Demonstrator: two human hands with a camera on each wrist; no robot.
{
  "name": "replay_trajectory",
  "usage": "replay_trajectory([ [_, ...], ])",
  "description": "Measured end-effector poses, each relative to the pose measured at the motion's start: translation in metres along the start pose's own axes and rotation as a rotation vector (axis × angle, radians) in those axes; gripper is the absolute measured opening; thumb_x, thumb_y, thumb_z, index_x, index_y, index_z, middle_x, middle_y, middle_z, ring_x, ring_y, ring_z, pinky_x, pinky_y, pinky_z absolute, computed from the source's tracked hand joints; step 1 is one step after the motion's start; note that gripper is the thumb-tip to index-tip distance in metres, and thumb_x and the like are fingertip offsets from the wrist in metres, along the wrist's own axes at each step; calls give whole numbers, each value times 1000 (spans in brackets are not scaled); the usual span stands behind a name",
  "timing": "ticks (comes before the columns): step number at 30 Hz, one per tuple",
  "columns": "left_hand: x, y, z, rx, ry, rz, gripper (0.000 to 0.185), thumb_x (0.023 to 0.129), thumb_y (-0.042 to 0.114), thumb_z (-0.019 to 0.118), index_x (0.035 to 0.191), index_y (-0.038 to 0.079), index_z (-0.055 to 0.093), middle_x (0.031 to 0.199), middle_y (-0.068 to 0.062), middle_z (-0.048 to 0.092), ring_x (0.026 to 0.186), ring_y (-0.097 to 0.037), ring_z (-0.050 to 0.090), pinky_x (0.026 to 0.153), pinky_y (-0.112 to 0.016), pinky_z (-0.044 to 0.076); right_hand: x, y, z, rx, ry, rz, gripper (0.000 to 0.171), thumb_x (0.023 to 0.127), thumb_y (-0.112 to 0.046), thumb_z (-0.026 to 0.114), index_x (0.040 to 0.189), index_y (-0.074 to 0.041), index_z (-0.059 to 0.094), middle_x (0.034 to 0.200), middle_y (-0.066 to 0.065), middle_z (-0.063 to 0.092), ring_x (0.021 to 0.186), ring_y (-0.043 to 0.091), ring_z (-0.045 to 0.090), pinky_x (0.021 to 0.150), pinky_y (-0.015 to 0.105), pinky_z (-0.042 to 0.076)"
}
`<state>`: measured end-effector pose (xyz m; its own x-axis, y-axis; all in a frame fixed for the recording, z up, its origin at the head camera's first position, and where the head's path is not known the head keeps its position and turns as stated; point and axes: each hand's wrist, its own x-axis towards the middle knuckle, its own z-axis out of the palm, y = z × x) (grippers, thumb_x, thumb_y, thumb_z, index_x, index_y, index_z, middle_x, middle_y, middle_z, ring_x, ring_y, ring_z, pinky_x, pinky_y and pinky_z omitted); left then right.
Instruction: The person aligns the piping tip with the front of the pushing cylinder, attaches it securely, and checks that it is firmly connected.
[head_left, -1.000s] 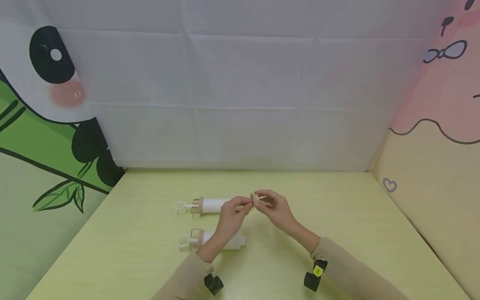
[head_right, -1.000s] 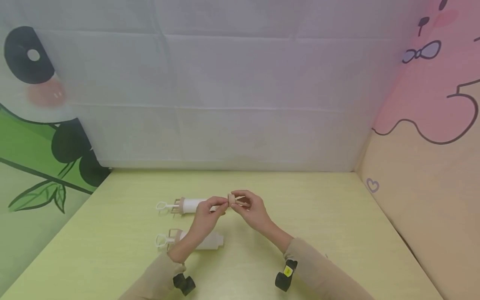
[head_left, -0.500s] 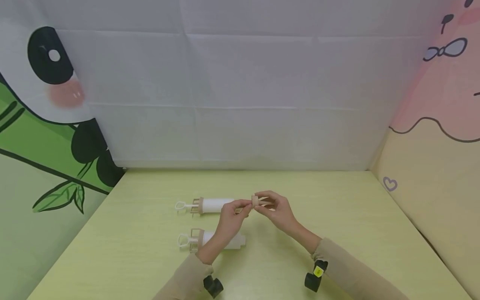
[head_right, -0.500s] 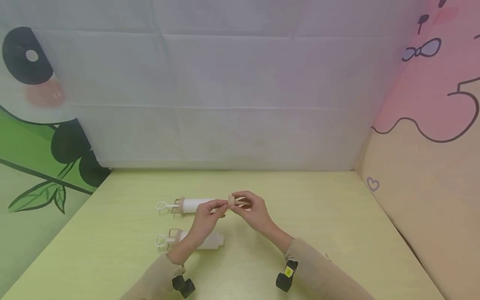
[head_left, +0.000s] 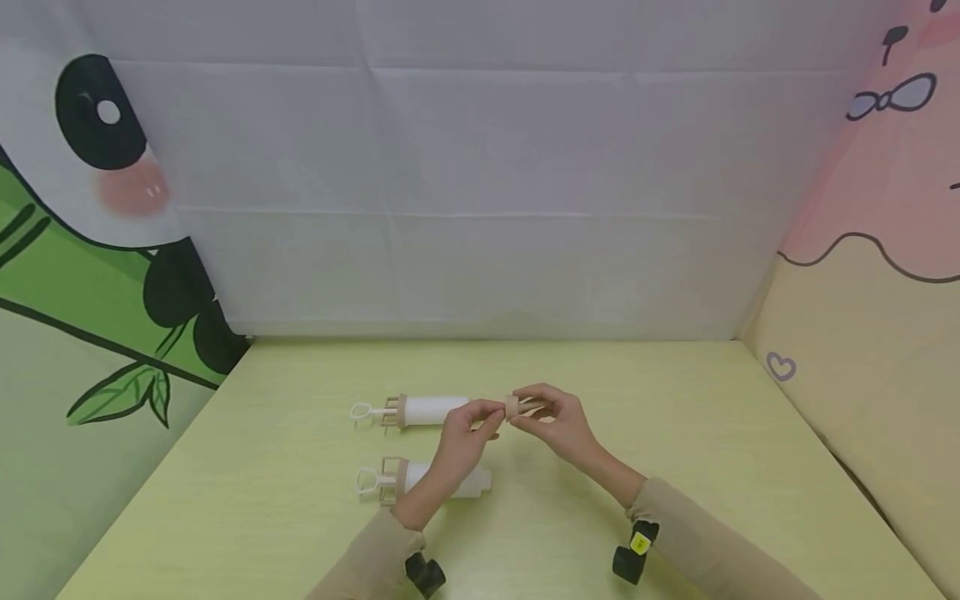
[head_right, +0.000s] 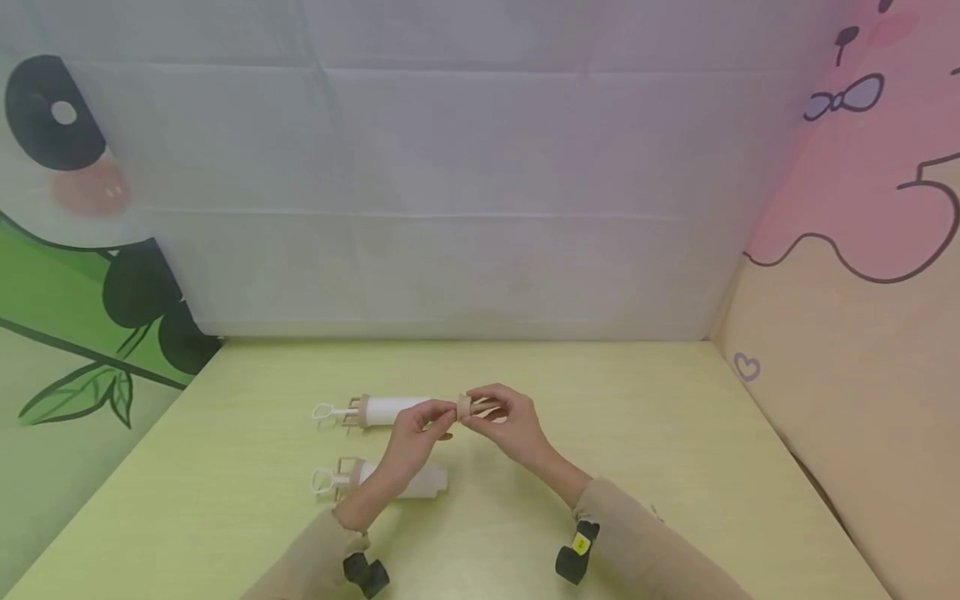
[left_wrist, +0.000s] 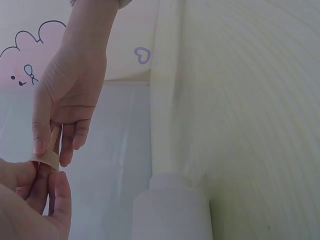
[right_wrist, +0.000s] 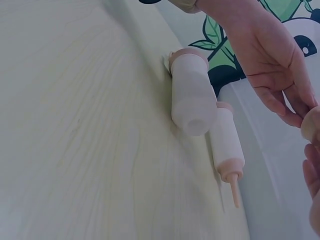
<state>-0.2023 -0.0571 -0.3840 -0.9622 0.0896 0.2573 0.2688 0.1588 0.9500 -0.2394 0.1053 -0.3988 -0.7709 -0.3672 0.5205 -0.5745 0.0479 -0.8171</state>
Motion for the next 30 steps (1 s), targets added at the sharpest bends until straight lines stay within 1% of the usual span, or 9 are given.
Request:
replay_trajectory([
  [3, 0, -2, 0, -2, -1, 10, 14, 87, -2, 54, 93, -12, 62, 96, -25, 62, 91, -39, 58, 69, -32, 54, -1, 0, 0, 0, 1, 15, 27, 75, 7, 67, 102, 8, 61, 98, 24, 62, 84, 25, 63, 70, 35, 53],
  [6, 4, -13, 0, -4, 1, 15, 13, 87, -1, 55, 93, -10, 63, 96, -23, 63, 90, -35, 58, 69, -31, 54, -1, 0, 0, 6, 9, 35, 27, 75, 7, 68, 101, 8, 61, 97, 24, 62, 84, 22, 63, 73, 35, 53],
  [10, 8, -27, 0, 4, 6, 14, 14, 88, 3, 57, 94, -7, 65, 96, -20, 64, 90, -29, 60, 68, -28, 54, -3, 0, 0, 17, 18, 46, 27, 75, 8, 68, 101, 9, 61, 95, 25, 61, 82, 24, 62, 76, 34, 52],
  [13, 8, -29, -1, 13, 5, 30, 15, 88, 5, 57, 94, -6, 65, 97, -19, 65, 90, -29, 60, 67, -27, 54, -3, 0, -1, 15, 16, 37, 26, 75, 8, 67, 101, 9, 61, 94, 25, 62, 81, 26, 62, 74, 30, 53],
  [18, 8, -29, -4, 17, 6, 39, 15, 88, 6, 57, 95, -3, 66, 97, -17, 66, 92, -33, 59, 68, -28, 54, -4, 2, -1, 16, 8, 25, 26, 76, 8, 66, 101, 9, 61, 94, 25, 62, 80, 25, 62, 67, 27, 53],
  [23, 8, -28, -8, 46, 4, 21, 15, 89, 10, 58, 95, 0, 67, 97, -13, 67, 91, -25, 60, 69, -26, 53, -5, 2, -2, 14, 11, 36, 27, 76, 8, 66, 102, 9, 61, 94, 25, 62, 80, 22, 62, 68, 26, 53],
  [25, 9, -28, -11, 59, -1, 28, 15, 89, 10, 57, 96, 1, 67, 97, -13, 67, 90, -23, 61, 69, -25, 53, -5, 3, -3, 8, 11, 40, 27, 76, 7, 66, 102, 8, 61, 95, 24, 62, 81, 22, 62, 68, 26, 53],
  [30, 7, -17, -17, 62, -14, 30, 15, 89, 7, 56, 96, -2, 66, 96, -15, 67, 92, -33, 59, 69, -27, 52, -5, 2, -5, 1, 10, 46, 27, 76, 6, 67, 102, 8, 61, 95, 25, 61, 81, 24, 62, 68, 26, 52],
])
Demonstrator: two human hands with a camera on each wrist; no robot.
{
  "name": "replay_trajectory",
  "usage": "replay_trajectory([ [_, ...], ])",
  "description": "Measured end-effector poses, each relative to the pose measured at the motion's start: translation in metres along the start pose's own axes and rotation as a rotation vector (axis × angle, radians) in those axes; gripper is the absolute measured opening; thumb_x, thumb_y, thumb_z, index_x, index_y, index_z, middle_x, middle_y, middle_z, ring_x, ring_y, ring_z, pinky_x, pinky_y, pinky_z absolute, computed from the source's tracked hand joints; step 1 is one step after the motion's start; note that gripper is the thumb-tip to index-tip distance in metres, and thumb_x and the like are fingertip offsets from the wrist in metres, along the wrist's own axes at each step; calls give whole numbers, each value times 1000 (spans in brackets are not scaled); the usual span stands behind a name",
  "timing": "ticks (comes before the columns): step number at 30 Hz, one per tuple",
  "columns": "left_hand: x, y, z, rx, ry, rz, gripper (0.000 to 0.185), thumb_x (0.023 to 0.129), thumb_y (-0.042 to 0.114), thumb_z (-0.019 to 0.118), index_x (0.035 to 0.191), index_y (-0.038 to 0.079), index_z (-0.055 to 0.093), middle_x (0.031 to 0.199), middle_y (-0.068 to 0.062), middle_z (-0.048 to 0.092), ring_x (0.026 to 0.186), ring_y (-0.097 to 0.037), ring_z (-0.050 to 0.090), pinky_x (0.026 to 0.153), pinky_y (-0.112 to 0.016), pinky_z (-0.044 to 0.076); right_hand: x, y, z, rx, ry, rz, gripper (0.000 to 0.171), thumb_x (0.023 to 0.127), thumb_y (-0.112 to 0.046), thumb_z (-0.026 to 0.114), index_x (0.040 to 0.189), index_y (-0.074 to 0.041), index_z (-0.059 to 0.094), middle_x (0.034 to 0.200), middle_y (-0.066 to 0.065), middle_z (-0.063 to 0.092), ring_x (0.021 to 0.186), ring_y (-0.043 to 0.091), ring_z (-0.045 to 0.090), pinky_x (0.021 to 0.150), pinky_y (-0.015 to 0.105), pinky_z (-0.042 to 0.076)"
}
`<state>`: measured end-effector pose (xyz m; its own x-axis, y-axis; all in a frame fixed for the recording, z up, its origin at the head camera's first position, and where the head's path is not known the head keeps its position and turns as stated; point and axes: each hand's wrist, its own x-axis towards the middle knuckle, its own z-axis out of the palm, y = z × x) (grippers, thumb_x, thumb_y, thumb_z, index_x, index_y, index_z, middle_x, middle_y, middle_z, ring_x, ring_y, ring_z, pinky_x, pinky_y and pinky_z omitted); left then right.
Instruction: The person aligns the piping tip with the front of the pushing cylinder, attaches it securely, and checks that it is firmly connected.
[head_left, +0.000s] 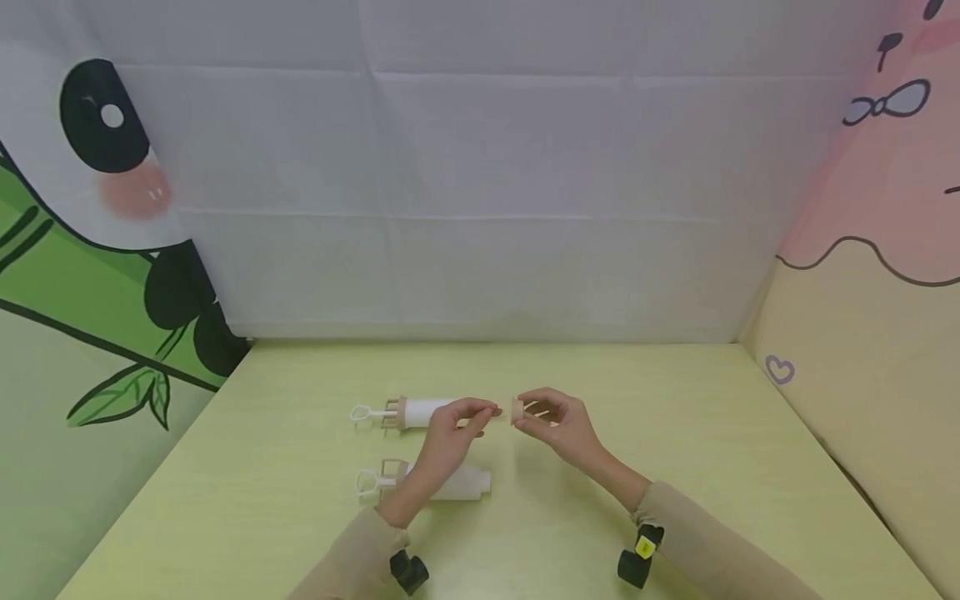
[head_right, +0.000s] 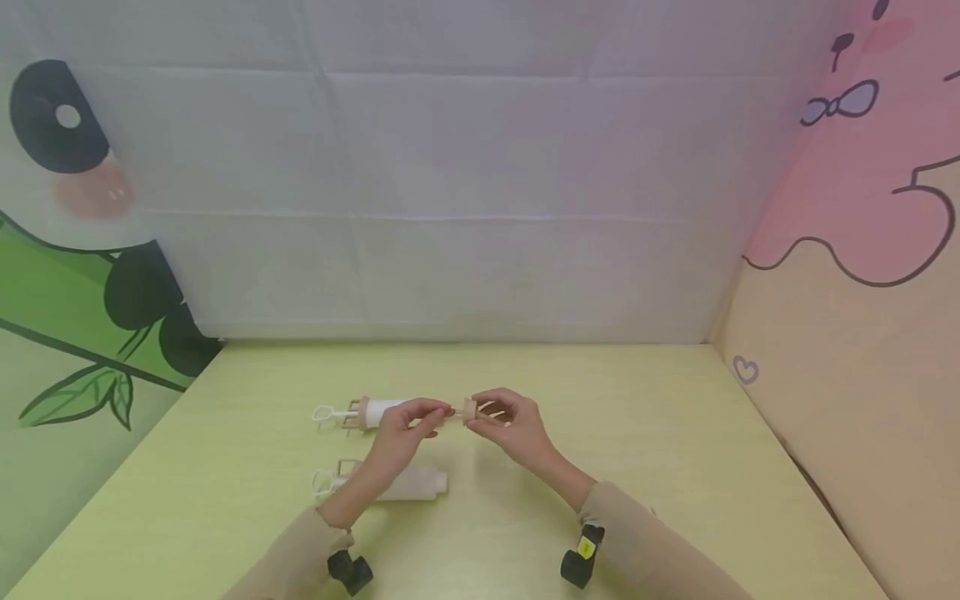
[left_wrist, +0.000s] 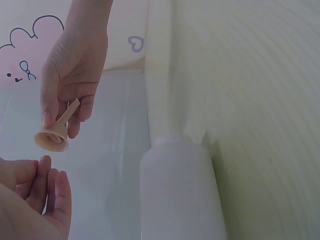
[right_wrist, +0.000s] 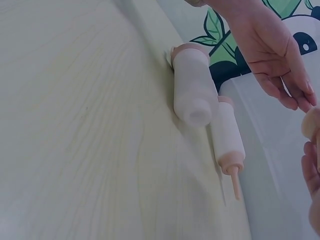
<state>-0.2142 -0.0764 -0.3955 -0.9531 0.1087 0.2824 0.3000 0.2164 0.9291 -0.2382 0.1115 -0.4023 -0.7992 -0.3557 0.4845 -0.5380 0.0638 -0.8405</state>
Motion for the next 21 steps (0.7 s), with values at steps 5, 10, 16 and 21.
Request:
replay_trajectory([
  [5, -1, 0, -8, 8, 16, -27, 14, 88, 7, 57, 95, -1, 67, 96, -14, 67, 91, -34, 59, 69, -29, 53, 0, -1, -3, 1, 5, 11, 28, 76, 7, 67, 103, 8, 61, 92, 26, 61, 79, 20, 62, 67, 25, 52],
  [10, -5, 13, -19, 53, 19, -57, 14, 88, 4, 56, 95, -4, 66, 95, -17, 66, 88, -27, 61, 69, -33, 53, -1, -2, -5, 0, 11, 26, 28, 75, 7, 67, 102, 9, 61, 90, 27, 61, 78, 15, 61, 67, 24, 52],
  [16, -8, 9, -35, 124, 36, -41, 13, 88, 4, 57, 94, -3, 66, 94, -15, 67, 86, -25, 61, 68, -28, 53, -1, -2, -6, 10, 1, 36, 28, 76, 7, 66, 103, 10, 60, 90, 28, 61, 79, 18, 62, 67, 24, 52],
  [21, -10, -15, -51, 196, 14, -59, 14, 88, 10, 58, 95, 3, 67, 95, -9, 67, 87, -19, 60, 68, -22, 51, -2, -2, -6, 18, -11, 50, 28, 77, 7, 66, 104, 10, 60, 91, 29, 61, 77, 17, 62, 67, 24, 52],
])
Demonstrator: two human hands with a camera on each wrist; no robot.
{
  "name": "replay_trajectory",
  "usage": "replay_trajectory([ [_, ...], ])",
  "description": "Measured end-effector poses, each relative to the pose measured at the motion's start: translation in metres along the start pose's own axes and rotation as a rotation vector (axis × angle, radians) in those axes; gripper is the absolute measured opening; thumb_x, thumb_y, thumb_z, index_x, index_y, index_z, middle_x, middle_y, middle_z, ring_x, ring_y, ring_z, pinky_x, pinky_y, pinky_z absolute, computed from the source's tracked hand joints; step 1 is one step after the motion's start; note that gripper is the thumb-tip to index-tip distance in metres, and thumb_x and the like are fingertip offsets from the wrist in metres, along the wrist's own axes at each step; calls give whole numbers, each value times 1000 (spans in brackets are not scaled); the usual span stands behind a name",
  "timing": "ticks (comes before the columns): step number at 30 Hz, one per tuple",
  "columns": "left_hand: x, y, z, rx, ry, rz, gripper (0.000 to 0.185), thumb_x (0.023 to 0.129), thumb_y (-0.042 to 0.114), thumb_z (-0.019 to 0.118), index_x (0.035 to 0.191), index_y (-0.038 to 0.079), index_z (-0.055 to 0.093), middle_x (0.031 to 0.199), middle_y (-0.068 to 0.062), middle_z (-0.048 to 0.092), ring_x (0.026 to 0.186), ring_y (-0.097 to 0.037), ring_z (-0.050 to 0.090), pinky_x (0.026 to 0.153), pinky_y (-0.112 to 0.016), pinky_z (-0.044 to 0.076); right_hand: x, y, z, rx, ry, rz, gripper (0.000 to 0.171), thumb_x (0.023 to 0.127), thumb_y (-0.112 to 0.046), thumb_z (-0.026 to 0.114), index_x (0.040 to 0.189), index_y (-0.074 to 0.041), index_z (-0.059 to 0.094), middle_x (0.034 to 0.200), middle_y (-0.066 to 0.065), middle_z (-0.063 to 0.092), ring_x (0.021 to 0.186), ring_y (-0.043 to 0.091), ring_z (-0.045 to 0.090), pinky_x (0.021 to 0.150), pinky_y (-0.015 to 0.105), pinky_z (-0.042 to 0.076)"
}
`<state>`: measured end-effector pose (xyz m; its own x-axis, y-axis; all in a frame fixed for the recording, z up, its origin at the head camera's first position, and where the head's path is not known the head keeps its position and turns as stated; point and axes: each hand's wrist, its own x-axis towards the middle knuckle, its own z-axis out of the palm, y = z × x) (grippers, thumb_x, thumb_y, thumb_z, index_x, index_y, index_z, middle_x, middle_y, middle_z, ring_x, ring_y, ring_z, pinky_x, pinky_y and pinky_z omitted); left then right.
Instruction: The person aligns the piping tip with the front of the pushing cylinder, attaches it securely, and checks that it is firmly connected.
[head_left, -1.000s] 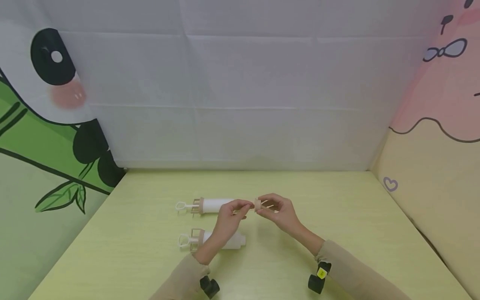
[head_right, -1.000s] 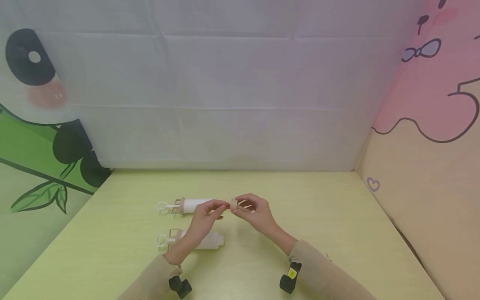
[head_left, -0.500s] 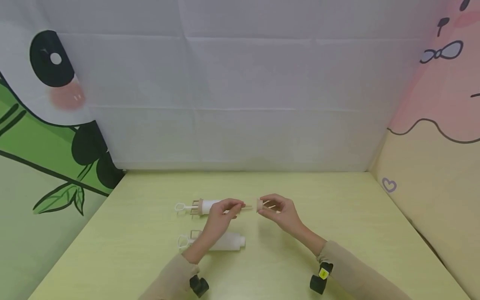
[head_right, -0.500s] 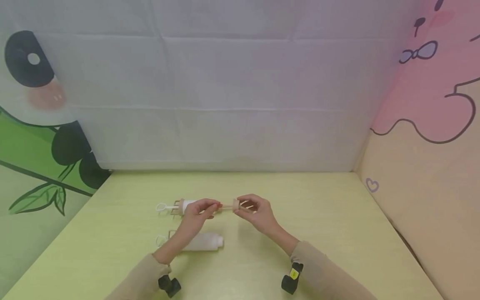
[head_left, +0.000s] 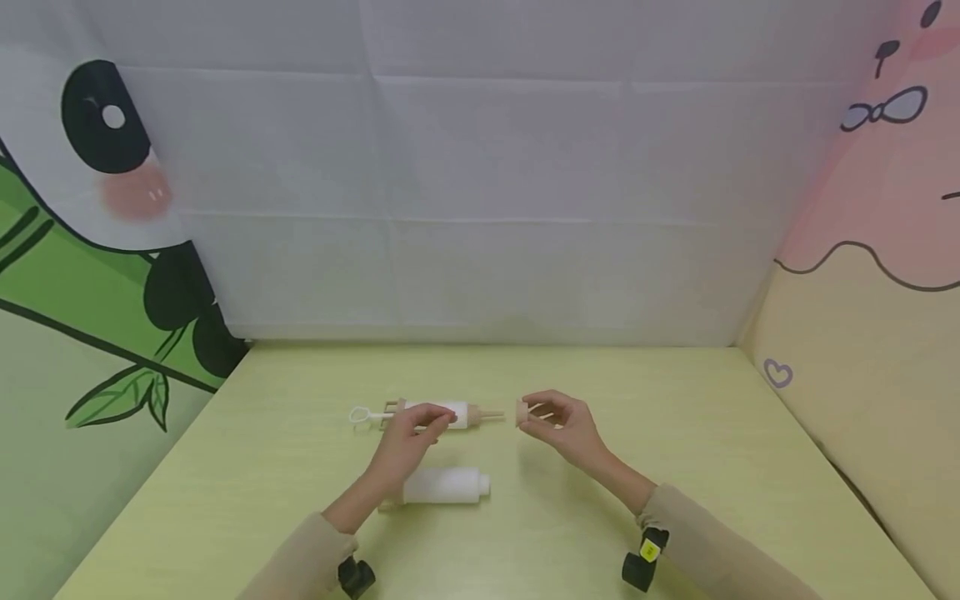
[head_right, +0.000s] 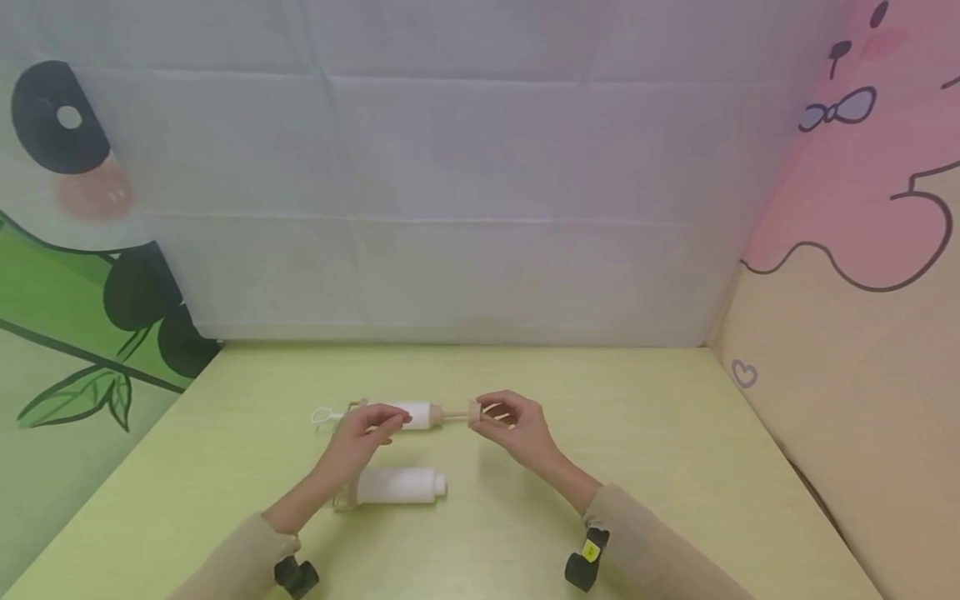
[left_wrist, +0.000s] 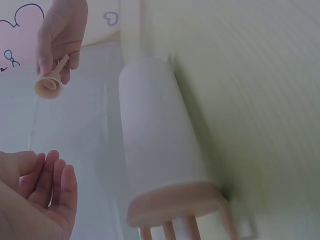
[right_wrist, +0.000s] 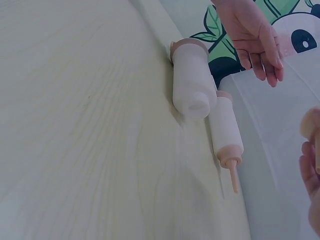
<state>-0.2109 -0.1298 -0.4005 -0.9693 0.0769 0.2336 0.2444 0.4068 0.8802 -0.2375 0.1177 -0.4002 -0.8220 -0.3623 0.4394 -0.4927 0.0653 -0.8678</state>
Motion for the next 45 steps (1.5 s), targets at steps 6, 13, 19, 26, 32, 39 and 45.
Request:
replay_trajectory([
  [6, -7, -16, -17, 151, -84, 36, 17, 88, 20, 60, 97, 7, 68, 95, -8, 67, 91, -21, 61, 71, -24, 51, -1, 1, 0, 4, -12, 16, 28, 78, 6, 65, 105, 10, 59, 93, 29, 60, 76, 11, 62, 67, 23, 52],
  [13, -15, -30, -37, 337, -246, 102, 35, 81, 32, 68, 106, 8, 64, 107, -3, 63, 104, -27, 55, 81, -42, 47, -2, 2, -1, -11, -15, 4, 28, 78, 6, 64, 105, 10, 59, 95, 28, 60, 82, 20, 61, 69, 24, 52],
  [19, -18, -37, -47, 434, -316, 123, 48, 72, 39, 74, 106, 6, 64, 108, -5, 62, 105, -29, 54, 84, -44, 46, -2, 3, -1, -11, -14, -8, 28, 78, 7, 64, 105, 11, 59, 94, 28, 60, 81, 18, 60, 68, 24, 52],
  [26, -18, -42, -46, 505, -345, 162, 51, 66, 37, 79, 104, 7, 64, 105, -5, 64, 97, -26, 59, 80, -39, 47, -3, 5, -1, -11, -19, 8, 28, 78, 6, 65, 105, 10, 59, 94, 28, 60, 81, 18, 60, 68, 24, 52],
  [32, -18, -43, -44, 521, -383, 171, 48, 64, 34, 80, 99, 6, 65, 97, -2, 64, 91, -21, 59, 76, -34, 47, -4, 5, -2, -23, -19, 21, 28, 78, 5, 65, 106, 9, 60, 94, 27, 60, 81, 19, 60, 68, 25, 52],
  [39, -18, -45, -43, 553, -407, 187, 41, 63, 29, 81, 96, 11, 65, 95, 3, 63, 88, -16, 57, 75, -31, 47, -8, 6, -4, -43, -25, 53, 28, 79, 3, 65, 106, 9, 60, 96, 25, 61, 81, 23, 61, 67, 24, 52],
  [45, -17, -52, -43, 485, -458, 180, 39, 63, 25, 82, 96, 12, 64, 94, 4, 62, 86, -13, 56, 73, -29, 47, -10, 7, -4, -43, -21, 53, 28, 79, 3, 65, 106, 9, 60, 96, 25, 61, 81, 25, 61, 68, 25, 51],
])
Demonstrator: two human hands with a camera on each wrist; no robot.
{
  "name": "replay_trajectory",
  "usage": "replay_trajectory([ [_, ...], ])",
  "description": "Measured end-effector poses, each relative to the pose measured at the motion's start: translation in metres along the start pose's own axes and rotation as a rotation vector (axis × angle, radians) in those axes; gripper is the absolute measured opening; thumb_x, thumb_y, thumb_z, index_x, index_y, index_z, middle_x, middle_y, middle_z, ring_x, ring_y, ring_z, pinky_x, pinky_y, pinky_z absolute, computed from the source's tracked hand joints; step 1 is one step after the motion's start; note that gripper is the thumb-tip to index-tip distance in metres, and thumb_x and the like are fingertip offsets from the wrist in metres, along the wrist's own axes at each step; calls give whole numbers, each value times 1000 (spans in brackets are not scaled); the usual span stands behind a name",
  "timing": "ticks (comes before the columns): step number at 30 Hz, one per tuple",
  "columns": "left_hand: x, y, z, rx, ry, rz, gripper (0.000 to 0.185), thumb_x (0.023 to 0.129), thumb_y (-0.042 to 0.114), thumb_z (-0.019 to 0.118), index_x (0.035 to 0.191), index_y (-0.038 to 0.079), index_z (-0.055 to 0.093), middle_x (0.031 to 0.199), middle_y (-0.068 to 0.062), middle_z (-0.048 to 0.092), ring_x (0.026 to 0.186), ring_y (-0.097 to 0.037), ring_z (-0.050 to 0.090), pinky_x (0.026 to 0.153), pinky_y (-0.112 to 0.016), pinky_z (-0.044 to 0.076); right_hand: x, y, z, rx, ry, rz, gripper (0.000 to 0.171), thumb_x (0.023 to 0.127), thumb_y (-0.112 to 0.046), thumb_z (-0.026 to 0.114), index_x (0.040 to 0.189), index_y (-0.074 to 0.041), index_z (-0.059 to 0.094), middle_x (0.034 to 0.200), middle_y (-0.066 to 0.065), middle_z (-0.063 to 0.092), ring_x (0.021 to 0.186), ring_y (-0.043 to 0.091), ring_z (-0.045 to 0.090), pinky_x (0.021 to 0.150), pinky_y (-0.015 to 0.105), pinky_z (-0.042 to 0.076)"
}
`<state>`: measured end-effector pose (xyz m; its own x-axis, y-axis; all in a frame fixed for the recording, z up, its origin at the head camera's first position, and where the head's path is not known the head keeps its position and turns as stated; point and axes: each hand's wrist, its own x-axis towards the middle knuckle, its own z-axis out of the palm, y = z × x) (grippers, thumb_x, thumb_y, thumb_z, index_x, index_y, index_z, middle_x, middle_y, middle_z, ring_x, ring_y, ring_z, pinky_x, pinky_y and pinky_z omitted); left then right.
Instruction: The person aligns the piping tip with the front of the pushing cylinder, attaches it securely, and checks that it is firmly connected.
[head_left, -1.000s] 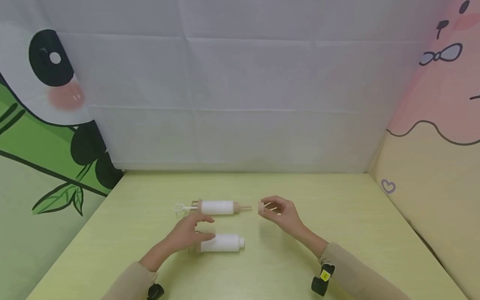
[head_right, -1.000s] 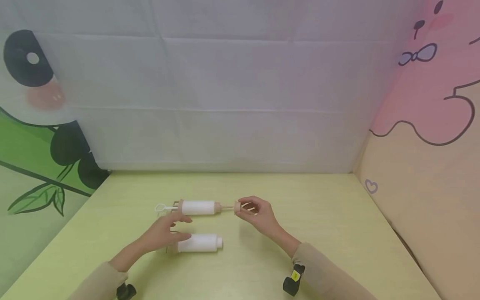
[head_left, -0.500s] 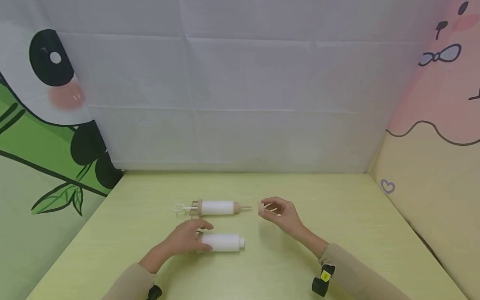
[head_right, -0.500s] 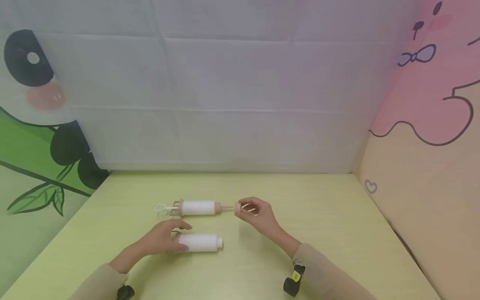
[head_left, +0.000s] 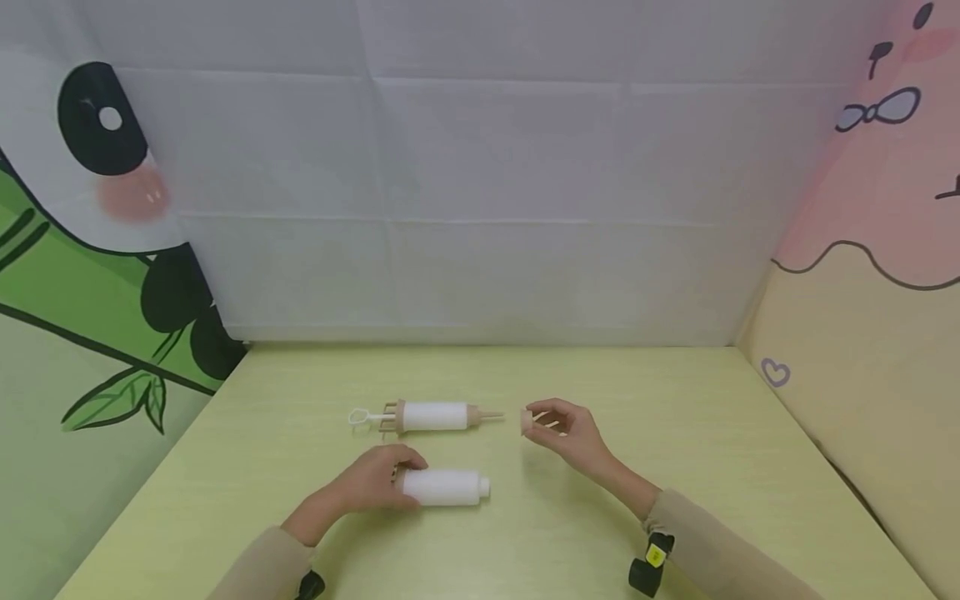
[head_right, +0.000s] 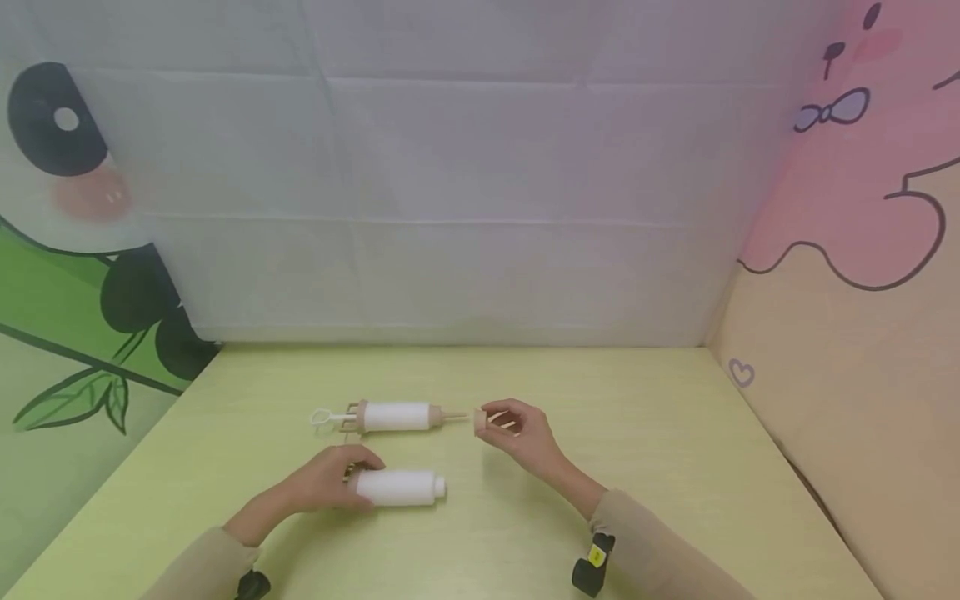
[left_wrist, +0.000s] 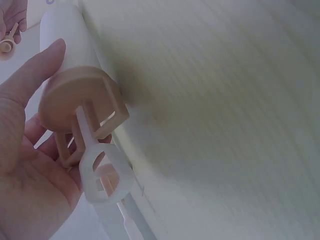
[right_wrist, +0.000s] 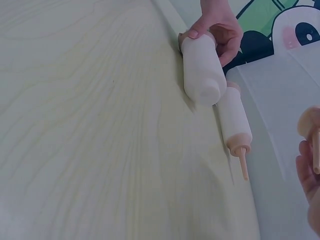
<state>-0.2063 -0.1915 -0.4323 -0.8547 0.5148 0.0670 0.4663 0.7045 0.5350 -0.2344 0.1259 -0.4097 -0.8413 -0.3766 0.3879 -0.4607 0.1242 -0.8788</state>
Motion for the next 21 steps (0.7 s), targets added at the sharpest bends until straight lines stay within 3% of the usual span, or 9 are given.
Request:
replay_trajectory([
  [13, 0, -5, 3, -143, -37, -19, 34, 63, 23, 82, 91, 12, 66, 88, 5, 64, 77, -7, 54, 66, -23, 46, 0, 1, 0, -16, -9, -11, 27, 80, 4, 64, 106, 10, 59, 97, 25, 61, 84, 20, 60, 69, 25, 51],
  [21, 1, -4, 3, -161, -36, -35, 33, 64, 24, 82, 91, 13, 66, 87, 5, 64, 76, -7, 54, 66, -23, 46, 0, 1, 0, -19, -19, 5, 28, 80, 3, 63, 107, 10, 59, 98, 24, 61, 86, 21, 60, 70, 25, 51],
])
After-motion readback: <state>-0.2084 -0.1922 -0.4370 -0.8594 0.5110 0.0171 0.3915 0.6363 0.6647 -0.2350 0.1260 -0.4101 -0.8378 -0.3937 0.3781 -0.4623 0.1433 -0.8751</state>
